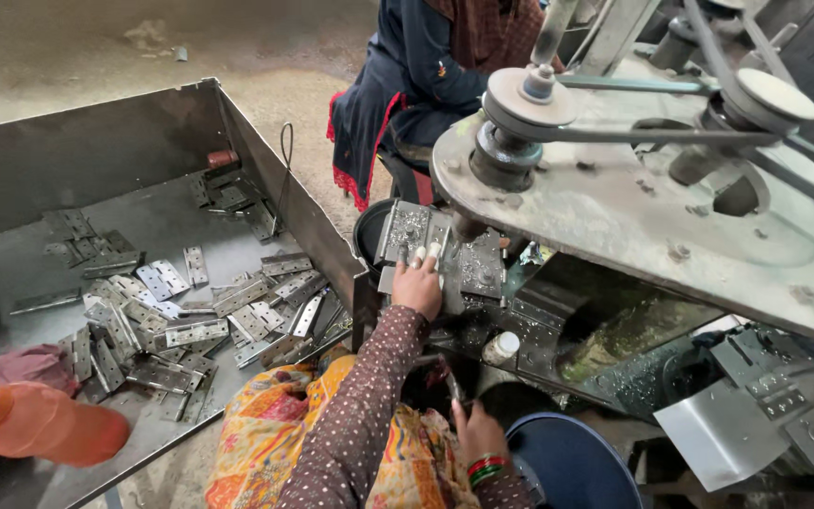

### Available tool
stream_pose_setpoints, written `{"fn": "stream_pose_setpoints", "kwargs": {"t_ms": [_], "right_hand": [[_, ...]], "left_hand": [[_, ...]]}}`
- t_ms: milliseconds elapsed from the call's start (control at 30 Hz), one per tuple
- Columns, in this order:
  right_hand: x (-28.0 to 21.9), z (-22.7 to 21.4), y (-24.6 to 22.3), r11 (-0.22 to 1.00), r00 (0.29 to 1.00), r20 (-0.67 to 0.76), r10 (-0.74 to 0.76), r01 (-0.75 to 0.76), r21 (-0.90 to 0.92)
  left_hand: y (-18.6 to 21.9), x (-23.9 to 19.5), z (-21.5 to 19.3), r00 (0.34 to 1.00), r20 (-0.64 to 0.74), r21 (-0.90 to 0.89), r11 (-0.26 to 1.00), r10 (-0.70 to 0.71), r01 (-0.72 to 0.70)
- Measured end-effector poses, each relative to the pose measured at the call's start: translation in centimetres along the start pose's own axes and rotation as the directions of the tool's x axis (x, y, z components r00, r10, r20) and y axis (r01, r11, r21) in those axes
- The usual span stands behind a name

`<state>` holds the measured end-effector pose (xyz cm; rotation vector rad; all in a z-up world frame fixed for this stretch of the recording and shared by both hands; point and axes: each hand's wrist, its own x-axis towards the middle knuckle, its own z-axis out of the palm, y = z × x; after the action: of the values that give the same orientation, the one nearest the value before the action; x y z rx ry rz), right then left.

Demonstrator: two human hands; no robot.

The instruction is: The person picks up metal plates from a bin by hand and feeds them individually into a machine to be processed.

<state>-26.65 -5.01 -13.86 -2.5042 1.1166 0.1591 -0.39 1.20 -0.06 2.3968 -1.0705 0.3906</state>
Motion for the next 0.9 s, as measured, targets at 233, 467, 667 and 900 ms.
{"fn": "stream_pose_setpoints", "kwargs": {"t_ms": [233,467,667,900], "right_hand": [[1.0,1.4,1.3,0.999,1.0,0.015,0.019,-0.02,0.04],[0.3,1.6,1.5,0.999,0.996,-0.078,-0.052,0.05,-0.019],[-0.8,4.6,0.9,0.989,0.995,-0.101,-0.022,0.037,0.142],[1.2,0.1,2.3,0.993,1.0,0.012,0.007,-0.006,-0.12]], "left_hand": [[0.4,-1.7,-1.6,0.998,0.04,0.094,0.994,0.05,-0.053],[0.6,0.6,-0.3,0.998,0.059,0.03,1.0,-0.011,0.009],[-0.6,0.5,1.0,0.998,0.06,-0.04,0.999,0.014,-0.011],[-2.2,-8.5,-4.8,0.915,-0.381,-0.132,0.971,0.134,-0.197]]}}
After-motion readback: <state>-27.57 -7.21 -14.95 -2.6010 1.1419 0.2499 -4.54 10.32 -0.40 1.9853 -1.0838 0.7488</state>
